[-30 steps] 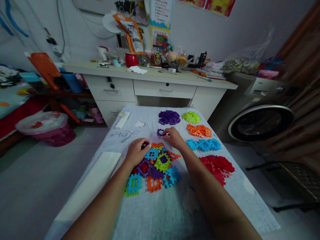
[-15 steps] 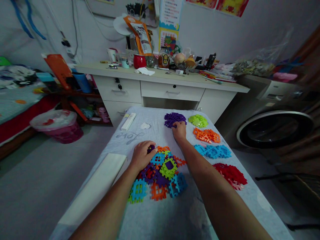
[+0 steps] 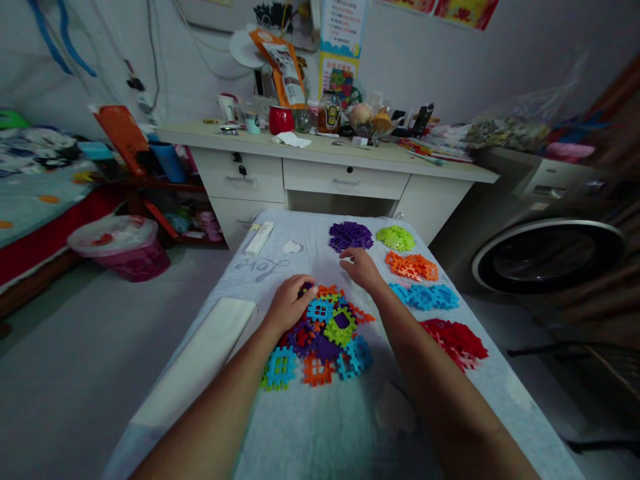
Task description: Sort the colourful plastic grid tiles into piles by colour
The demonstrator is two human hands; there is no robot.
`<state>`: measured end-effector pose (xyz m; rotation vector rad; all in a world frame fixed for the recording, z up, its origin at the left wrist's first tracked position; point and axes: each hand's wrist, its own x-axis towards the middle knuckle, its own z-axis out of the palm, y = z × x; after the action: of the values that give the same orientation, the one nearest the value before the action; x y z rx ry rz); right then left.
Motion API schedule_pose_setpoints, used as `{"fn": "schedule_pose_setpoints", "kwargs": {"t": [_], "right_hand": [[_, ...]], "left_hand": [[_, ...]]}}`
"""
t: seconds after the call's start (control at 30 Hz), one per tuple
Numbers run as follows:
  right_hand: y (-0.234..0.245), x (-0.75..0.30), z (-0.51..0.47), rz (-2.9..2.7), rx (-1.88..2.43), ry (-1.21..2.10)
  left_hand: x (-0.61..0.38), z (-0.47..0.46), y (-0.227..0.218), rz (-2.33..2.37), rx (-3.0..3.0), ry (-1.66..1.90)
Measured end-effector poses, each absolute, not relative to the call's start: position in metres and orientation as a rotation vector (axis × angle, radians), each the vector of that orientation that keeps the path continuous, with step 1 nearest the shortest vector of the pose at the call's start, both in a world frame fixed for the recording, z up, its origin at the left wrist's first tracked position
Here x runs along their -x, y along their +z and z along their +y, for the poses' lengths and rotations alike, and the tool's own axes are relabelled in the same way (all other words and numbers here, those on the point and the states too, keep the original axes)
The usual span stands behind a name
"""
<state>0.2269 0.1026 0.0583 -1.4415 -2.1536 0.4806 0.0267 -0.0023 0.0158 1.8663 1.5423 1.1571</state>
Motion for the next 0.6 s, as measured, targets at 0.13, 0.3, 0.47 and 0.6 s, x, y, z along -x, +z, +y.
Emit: {"fn": "schedule_pose_setpoints", "kwargs": {"t": [0.13,0.3,0.47,0.6], "right_hand": [[0.066,-0.237,0.060,-2.334,1.297,0.603],[0.070,-0.245,0.013,-2.415,1.078,0.660],[0.064,-0.239,-0.010,-2.460,1.096,0.590],[0.059,-0.233,-0.015,-2.474,1.147,0.543]], "left_hand": [[-0.028,-0.004,0.016,1.493,-1.782,1.197],[-0.026,-0.004,0.015,1.485,-1.741,1.220],[-0.020,-0.002,0.012,1.511,-1.715,1.245],[-0.016,-0.003,0.013,1.541,-1.712,1.238]]}}
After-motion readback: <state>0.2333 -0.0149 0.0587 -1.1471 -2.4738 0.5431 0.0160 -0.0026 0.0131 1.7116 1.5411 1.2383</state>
